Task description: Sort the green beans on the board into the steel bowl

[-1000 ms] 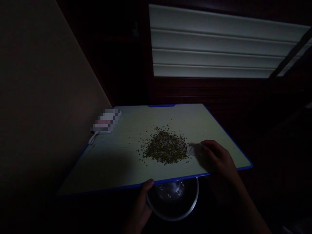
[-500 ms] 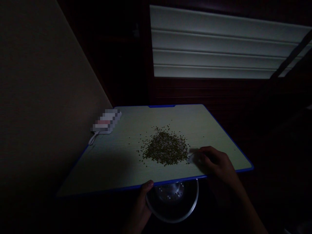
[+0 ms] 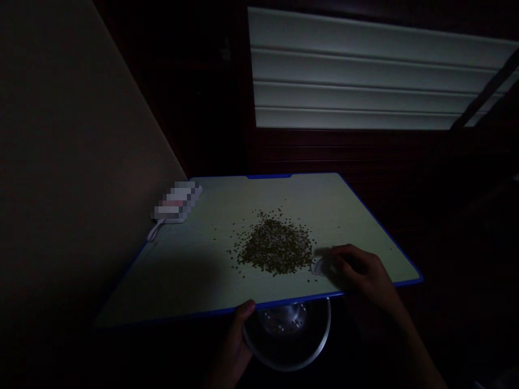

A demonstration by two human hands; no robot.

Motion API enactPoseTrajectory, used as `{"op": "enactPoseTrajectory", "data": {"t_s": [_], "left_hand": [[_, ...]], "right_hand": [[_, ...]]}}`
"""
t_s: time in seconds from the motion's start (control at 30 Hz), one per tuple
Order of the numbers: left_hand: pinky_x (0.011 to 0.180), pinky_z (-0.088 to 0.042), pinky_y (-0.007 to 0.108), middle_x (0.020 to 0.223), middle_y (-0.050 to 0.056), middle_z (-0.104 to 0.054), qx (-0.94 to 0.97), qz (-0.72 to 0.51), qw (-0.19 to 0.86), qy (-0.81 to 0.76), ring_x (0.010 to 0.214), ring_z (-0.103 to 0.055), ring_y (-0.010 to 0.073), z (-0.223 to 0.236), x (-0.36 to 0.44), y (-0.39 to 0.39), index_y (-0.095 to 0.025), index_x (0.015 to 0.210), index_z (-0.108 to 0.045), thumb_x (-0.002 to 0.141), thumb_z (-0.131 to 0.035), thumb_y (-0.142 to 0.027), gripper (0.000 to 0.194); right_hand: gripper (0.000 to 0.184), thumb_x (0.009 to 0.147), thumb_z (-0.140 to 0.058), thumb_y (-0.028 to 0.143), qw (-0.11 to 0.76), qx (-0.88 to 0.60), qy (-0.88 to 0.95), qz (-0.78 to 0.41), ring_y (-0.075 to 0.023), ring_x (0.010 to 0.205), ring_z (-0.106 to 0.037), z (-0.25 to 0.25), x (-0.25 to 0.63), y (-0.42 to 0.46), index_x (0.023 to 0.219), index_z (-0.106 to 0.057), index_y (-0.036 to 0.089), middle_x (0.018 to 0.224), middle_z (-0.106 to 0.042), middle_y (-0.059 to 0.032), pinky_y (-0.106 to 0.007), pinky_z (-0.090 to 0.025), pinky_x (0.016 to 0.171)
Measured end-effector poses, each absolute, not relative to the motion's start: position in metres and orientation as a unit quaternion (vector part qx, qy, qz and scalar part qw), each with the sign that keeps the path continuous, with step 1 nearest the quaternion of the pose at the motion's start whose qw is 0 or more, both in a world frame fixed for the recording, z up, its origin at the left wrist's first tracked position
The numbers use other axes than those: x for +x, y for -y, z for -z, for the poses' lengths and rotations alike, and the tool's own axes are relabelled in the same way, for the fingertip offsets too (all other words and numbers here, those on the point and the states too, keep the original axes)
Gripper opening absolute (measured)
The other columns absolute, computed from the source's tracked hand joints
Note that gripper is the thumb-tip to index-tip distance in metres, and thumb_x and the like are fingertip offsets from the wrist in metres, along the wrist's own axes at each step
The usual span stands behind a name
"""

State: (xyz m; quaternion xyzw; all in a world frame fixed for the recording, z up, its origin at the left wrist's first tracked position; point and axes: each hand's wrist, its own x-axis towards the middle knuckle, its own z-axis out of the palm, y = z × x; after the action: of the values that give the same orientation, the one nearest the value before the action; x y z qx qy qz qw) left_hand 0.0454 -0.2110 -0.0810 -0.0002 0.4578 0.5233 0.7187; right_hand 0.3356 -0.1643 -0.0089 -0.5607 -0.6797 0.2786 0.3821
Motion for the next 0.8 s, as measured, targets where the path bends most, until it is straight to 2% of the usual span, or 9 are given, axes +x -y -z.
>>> {"op": "enactPoseTrajectory", "data": {"t_s": [0.23,0.4,0.57,0.7,0.8], "left_hand": [[0.095,-0.053,0.047,0.091,0.011,-0.08,0.006,-0.522,0.715,-0.466,0.101,-0.07,0.0327,0.0763,0.0468,0.2105,-0.012,0.091,-0.071,0.074,-0.071,-0.019,0.019],[0.096,-0.052,0.048,0.091,0.011,-0.08,0.005,-0.523,0.718,-0.46,0.102,-0.07,0.0325,0.0774,0.0467,0.2104,-0.012,0.09,-0.071,0.073,-0.071,-0.018,0.017],[0.096,-0.051,0.048,0.08,0.007,-0.079,0.002,-0.542,0.7,-0.465,0.099,-0.071,0.032,0.0793,0.0473,0.2101,-0.015,0.088,-0.071,0.07,-0.073,-0.017,0.018],[0.097,-0.051,0.048,0.083,0.01,-0.08,-0.003,-0.52,0.716,-0.465,0.101,-0.071,0.0333,0.0763,0.0475,0.2107,-0.012,0.091,-0.071,0.071,-0.072,-0.019,0.021],[0.097,-0.051,0.048,0.081,0.011,-0.08,0.007,-0.511,0.728,-0.458,0.1,-0.071,0.0342,0.078,0.0462,0.2111,-0.012,0.085,-0.072,0.072,-0.073,-0.021,0.016]], "right_hand": [[0.017,0.088,-0.058,0.029,0.38,-0.542,0.698,-0.273,-0.0222,0.089,-0.067,0.006,0.333,0.166,0.1,-0.068,0.021,0.097,-0.072,-0.0055,-0.032,-0.05,0.079],[0.015,0.088,-0.059,0.026,0.375,-0.503,0.725,-0.283,-0.0195,0.081,-0.065,0.0056,0.3314,0.1691,0.098,-0.069,0.022,0.09,-0.069,-0.0044,-0.029,-0.05,0.072],[0.015,0.091,-0.058,0.028,0.364,-0.476,0.74,-0.305,-0.018,0.075,-0.064,0.0019,0.3319,0.1718,0.097,-0.071,0.023,0.083,-0.067,-0.003,-0.027,-0.047,0.066],[0.018,0.091,-0.059,0.033,0.413,-0.519,0.685,-0.301,-0.0205,0.082,-0.067,0.0054,0.3338,0.17,0.101,-0.07,0.023,0.091,-0.071,-0.0046,-0.029,-0.051,0.073],[0.021,0.09,-0.059,0.036,0.424,-0.555,0.666,-0.263,-0.0232,0.091,-0.068,0.0087,0.3347,0.1671,0.104,-0.069,0.023,0.101,-0.073,-0.0064,-0.032,-0.051,0.08]]}}
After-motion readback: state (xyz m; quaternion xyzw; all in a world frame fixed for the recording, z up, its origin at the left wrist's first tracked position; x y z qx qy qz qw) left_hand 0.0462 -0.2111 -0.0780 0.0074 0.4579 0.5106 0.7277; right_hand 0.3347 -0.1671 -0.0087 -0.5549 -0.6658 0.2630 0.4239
